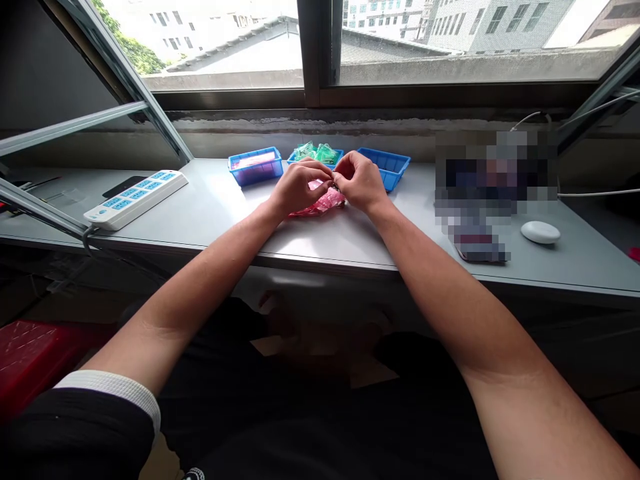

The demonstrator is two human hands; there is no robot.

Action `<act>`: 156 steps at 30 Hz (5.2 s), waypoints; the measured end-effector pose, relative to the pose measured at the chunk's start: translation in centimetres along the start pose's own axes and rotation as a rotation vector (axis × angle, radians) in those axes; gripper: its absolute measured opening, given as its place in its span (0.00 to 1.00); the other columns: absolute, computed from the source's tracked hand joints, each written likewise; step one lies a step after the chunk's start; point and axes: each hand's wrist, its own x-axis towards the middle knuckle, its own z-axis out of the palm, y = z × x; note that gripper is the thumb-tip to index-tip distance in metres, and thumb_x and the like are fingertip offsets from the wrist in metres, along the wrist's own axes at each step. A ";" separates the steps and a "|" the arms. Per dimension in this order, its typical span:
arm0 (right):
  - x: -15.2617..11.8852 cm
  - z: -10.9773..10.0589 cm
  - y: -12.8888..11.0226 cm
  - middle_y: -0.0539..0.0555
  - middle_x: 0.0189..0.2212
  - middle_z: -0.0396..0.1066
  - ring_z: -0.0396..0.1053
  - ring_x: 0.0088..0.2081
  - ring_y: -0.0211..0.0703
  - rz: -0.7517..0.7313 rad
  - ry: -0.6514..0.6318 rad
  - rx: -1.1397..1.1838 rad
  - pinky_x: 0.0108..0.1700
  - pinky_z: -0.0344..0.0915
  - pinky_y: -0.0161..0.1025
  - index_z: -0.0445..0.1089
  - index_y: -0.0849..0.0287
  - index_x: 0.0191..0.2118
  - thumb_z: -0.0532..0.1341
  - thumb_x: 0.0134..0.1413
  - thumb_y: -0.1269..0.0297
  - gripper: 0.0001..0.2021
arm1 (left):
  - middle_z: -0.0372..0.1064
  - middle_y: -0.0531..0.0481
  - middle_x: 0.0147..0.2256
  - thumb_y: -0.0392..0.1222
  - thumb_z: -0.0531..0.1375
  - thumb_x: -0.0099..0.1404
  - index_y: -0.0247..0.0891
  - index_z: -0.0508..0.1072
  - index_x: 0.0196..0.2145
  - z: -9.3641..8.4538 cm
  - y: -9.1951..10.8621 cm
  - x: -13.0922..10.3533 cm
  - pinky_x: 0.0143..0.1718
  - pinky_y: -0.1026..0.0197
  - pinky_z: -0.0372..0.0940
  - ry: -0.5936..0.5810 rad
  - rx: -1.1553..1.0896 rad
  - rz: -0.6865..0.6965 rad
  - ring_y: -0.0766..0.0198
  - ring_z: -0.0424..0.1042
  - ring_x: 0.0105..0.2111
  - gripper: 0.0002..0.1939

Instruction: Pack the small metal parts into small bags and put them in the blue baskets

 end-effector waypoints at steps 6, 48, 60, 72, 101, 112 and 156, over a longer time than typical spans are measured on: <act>-0.1 -0.2 0.0 0.56 0.42 0.89 0.88 0.50 0.61 0.008 -0.048 0.042 0.62 0.89 0.63 0.85 0.49 0.46 0.82 0.64 0.58 0.10 | 0.95 0.43 0.53 0.44 0.80 0.70 0.49 0.94 0.39 0.0 0.3 -0.1 0.75 0.38 0.78 0.012 -0.052 -0.034 0.43 0.89 0.59 0.01; 0.0 0.8 1.1 0.55 0.49 0.90 0.90 0.51 0.56 -0.197 -0.041 0.188 0.62 0.91 0.59 0.84 0.49 0.46 0.86 0.63 0.55 0.15 | 0.97 0.43 0.49 0.52 0.81 0.79 0.39 0.97 0.48 0.1 0.3 0.2 0.56 0.56 0.82 0.083 -0.323 -0.313 0.49 0.93 0.52 0.13; 0.5 0.2 1.7 0.55 0.43 0.92 0.91 0.47 0.60 -0.108 -0.002 0.071 0.60 0.89 0.62 0.87 0.52 0.42 0.79 0.57 0.74 0.11 | 0.97 0.42 0.56 0.35 0.82 0.73 0.41 0.97 0.54 0.6 -0.9 0.2 0.71 0.45 0.85 0.096 -0.396 -0.221 0.45 0.95 0.60 0.13; 0.4 0.2 1.1 0.55 0.43 0.91 0.90 0.46 0.59 -0.092 -0.005 0.098 0.58 0.88 0.59 0.86 0.51 0.43 0.83 0.60 0.65 0.10 | 0.96 0.40 0.54 0.40 0.78 0.80 0.39 0.94 0.55 0.5 -0.8 0.2 0.65 0.50 0.85 0.142 -0.359 -0.214 0.49 0.95 0.56 0.09; 0.2 0.3 0.8 0.53 0.39 0.89 0.87 0.44 0.58 -0.063 0.020 0.054 0.58 0.88 0.60 0.83 0.49 0.40 0.84 0.55 0.60 0.12 | 0.97 0.46 0.52 0.36 0.81 0.70 0.49 0.97 0.51 0.1 0.9 0.2 0.67 0.46 0.85 0.133 -0.252 -0.280 0.47 0.94 0.56 0.14; 0.3 0.3 0.9 0.53 0.40 0.89 0.88 0.44 0.57 -0.085 0.056 0.062 0.59 0.88 0.60 0.80 0.47 0.40 0.86 0.60 0.61 0.15 | 0.95 0.46 0.41 0.61 0.77 0.82 0.44 0.96 0.41 -0.2 1.1 0.1 0.53 0.55 0.80 0.112 -0.241 -0.275 0.50 0.92 0.47 0.19; 0.1 0.2 0.9 0.53 0.40 0.90 0.87 0.44 0.57 -0.170 0.054 0.011 0.55 0.88 0.58 0.79 0.47 0.38 0.82 0.62 0.62 0.11 | 0.96 0.44 0.46 0.63 0.82 0.78 0.43 0.95 0.44 -0.1 1.4 0.1 0.55 0.54 0.85 0.116 -0.259 -0.236 0.49 0.94 0.50 0.19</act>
